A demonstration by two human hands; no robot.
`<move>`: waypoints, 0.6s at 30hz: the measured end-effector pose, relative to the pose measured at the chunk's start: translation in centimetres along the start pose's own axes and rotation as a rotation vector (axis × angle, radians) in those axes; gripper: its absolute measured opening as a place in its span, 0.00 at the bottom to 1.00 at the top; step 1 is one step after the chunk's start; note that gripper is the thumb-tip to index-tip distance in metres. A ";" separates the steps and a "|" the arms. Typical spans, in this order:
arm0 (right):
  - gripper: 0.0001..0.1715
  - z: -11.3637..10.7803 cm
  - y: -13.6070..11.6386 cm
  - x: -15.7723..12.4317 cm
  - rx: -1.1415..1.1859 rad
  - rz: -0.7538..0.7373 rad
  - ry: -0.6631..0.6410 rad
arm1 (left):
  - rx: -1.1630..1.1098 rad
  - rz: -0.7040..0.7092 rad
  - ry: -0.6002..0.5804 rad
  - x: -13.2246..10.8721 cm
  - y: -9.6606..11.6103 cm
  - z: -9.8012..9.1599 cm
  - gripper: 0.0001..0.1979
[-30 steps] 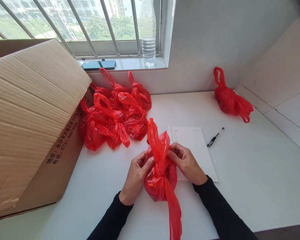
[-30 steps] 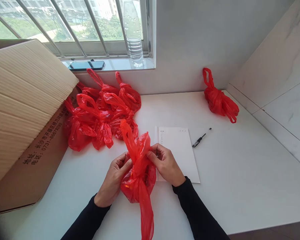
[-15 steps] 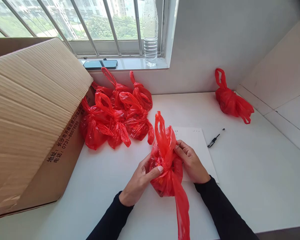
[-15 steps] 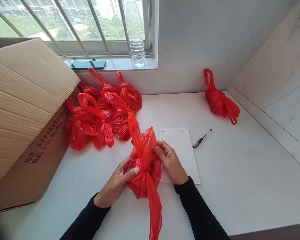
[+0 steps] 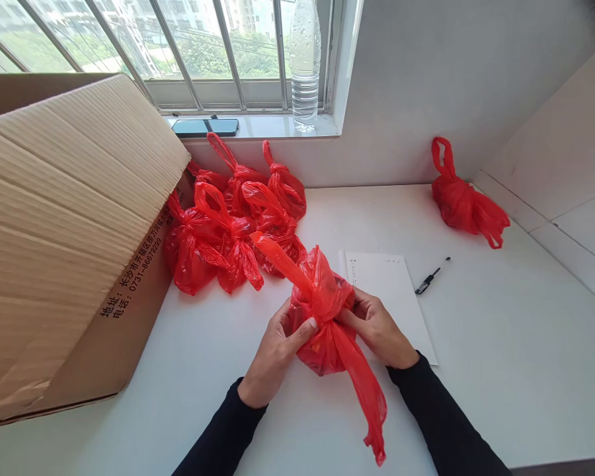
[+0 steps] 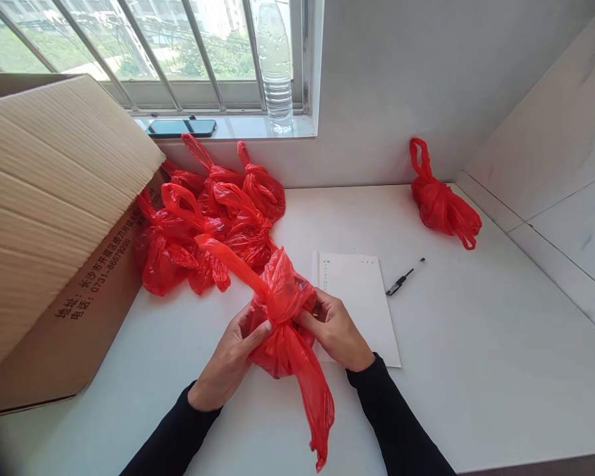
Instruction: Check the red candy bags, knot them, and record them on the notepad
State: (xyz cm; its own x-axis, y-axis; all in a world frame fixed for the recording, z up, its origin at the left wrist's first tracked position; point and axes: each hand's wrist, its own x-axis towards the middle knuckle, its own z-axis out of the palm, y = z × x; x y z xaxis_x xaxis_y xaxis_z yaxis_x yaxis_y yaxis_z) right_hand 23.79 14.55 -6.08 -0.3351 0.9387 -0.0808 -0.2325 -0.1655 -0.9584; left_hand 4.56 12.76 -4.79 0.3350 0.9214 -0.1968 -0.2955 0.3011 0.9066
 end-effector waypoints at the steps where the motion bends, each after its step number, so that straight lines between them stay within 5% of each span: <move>1: 0.17 0.0 0.0 0.0 0.012 -0.010 0.021 | 0.010 -0.018 -0.021 0.0 0.1 0.0 0.18; 5: 0.19 -0.1 -0.1 0.0 0.048 -0.027 0.070 | 0.043 -0.041 -0.073 0.0 0.1 0.0 0.21; 12: 0.25 0.2 -0.4 0.1 0.042 0.007 -0.038 | 0.007 -0.024 0.050 0.1 -0.1 -0.3 0.18; 18: 0.23 0.2 -0.6 0.0 0.161 0.026 0.022 | -0.157 -0.061 -0.021 -0.1 0.0 -0.5 0.14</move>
State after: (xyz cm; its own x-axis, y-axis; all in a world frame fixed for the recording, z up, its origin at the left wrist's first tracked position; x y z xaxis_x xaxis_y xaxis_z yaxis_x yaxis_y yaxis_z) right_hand 23.80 14.57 -5.47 -0.3234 0.9395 -0.1130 -0.3680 -0.2349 -0.8996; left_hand 4.12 12.82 -4.98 0.3745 0.8954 -0.2409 -0.4093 0.3927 0.8236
